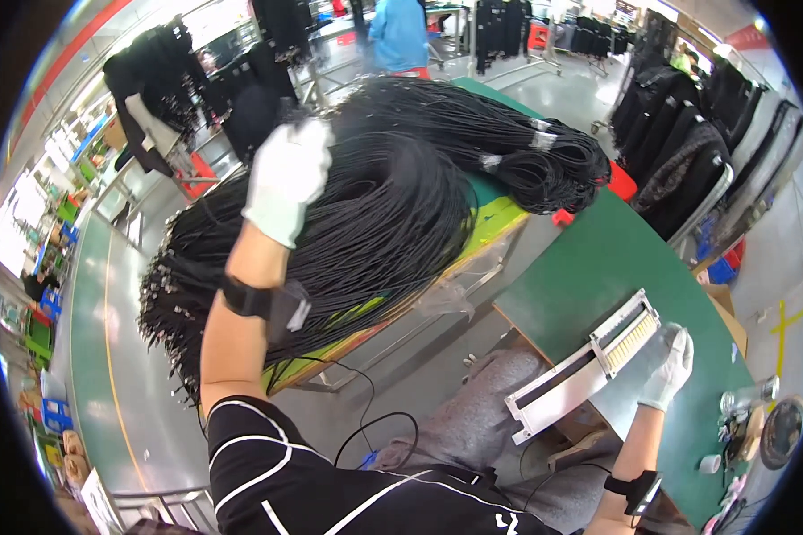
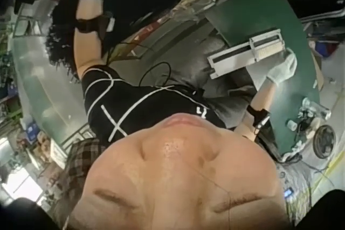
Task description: Insert individual wires into a connector jig to assemble wire harnesses.
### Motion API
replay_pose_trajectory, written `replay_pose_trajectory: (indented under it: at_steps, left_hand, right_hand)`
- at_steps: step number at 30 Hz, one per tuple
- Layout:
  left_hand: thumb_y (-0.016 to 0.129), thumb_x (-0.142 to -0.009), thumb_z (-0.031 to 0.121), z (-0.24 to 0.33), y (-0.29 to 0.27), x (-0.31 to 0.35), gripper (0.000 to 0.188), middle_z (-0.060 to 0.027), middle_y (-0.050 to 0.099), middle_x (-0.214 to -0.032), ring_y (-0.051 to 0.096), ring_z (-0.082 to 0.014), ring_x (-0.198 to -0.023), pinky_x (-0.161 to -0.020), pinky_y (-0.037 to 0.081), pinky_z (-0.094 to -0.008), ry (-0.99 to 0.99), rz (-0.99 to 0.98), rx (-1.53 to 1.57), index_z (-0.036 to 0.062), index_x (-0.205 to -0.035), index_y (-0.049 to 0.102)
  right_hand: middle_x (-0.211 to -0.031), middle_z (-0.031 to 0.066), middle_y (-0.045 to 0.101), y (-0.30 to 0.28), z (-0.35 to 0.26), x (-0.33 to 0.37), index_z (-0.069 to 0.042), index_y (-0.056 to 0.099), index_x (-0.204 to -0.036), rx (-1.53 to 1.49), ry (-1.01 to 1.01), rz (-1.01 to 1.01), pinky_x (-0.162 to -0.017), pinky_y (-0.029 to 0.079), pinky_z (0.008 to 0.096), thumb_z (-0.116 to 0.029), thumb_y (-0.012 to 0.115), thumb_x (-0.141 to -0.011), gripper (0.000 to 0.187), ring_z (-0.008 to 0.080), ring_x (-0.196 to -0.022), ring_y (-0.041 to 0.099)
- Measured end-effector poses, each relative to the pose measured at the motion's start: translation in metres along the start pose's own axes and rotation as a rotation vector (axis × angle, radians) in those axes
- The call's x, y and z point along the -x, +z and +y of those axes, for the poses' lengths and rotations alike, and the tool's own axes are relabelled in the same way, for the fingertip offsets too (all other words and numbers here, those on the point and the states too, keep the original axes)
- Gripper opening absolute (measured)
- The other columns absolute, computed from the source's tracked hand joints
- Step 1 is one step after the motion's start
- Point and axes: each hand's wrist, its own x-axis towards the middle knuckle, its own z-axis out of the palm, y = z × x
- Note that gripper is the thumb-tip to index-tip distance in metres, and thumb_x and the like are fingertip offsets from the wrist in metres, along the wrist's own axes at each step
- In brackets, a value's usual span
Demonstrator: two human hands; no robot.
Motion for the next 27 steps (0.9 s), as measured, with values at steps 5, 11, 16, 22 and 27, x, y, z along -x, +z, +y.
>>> replay_pose_trajectory:
  at_steps: [5,11,16,22,27]
  left_hand:
    - [0.059,-0.098,0.039,-0.035,0.096,0.081,0.038,-0.0246,0.064,-0.081,0.064,-0.0458,-0.075,-0.070,0.051,-0.0509,0.274,-0.073,-1.104,0.0018,-0.094,0.055]
    - [0.065,-0.094,0.035,-0.065,0.103,0.132,0.038,-0.0178,0.066,-0.080,0.068,-0.0354,-0.070,-0.067,0.054,-0.0454,0.323,-0.252,-1.063,0.0035,-0.114,0.057]
    - [0.068,-0.087,0.026,-0.045,0.075,0.137,0.027,-0.0143,0.065,-0.096,0.067,-0.0325,-0.090,-0.073,0.055,-0.0420,0.436,-0.206,-1.047,0.0065,-0.105,0.063]
    - [0.080,-0.067,0.018,-0.017,0.014,0.107,0.017,-0.0119,0.064,-0.114,0.060,-0.0322,-0.112,-0.097,0.048,-0.0483,0.932,0.446,-1.198,0.0193,-0.083,0.075]
    - [0.082,-0.066,0.021,-0.008,0.016,0.080,0.022,-0.0024,0.065,-0.109,0.055,-0.0265,-0.122,-0.115,0.028,-0.0569,1.018,0.058,-1.164,0.0286,-0.086,0.077]
  right_hand:
    - [-0.116,0.0168,0.069,0.170,-0.113,0.081,0.007,0.063,-0.122,-0.296,0.191,-1.000,-0.099,0.050,0.0341,-0.041,0.046,-0.107,0.053,0.0221,-0.103,0.066]
    - [-0.129,0.0197,0.064,0.293,-0.151,0.162,0.010,0.057,-0.132,-0.379,0.576,-1.415,-0.105,0.047,0.0427,-0.044,0.047,-0.106,0.060,0.0280,-0.119,0.062]
    - [-0.112,0.0146,0.070,0.311,-0.199,0.179,0.005,0.065,-0.112,-0.472,0.537,-1.108,-0.095,0.051,0.0333,-0.034,0.052,-0.106,0.042,0.0215,-0.096,0.067]
    - [-0.080,0.0070,0.069,0.304,-0.241,0.137,0.001,0.062,-0.094,-0.895,0.190,-1.397,-0.072,0.055,0.0328,-0.037,0.055,-0.105,0.040,0.0116,-0.060,0.059]
    - [-0.062,-0.0013,0.059,0.285,-0.282,0.146,-0.002,0.059,-0.089,-0.110,-0.107,-1.596,-0.057,0.051,0.0318,-0.041,0.055,-0.104,0.042,0.0073,-0.046,0.047]
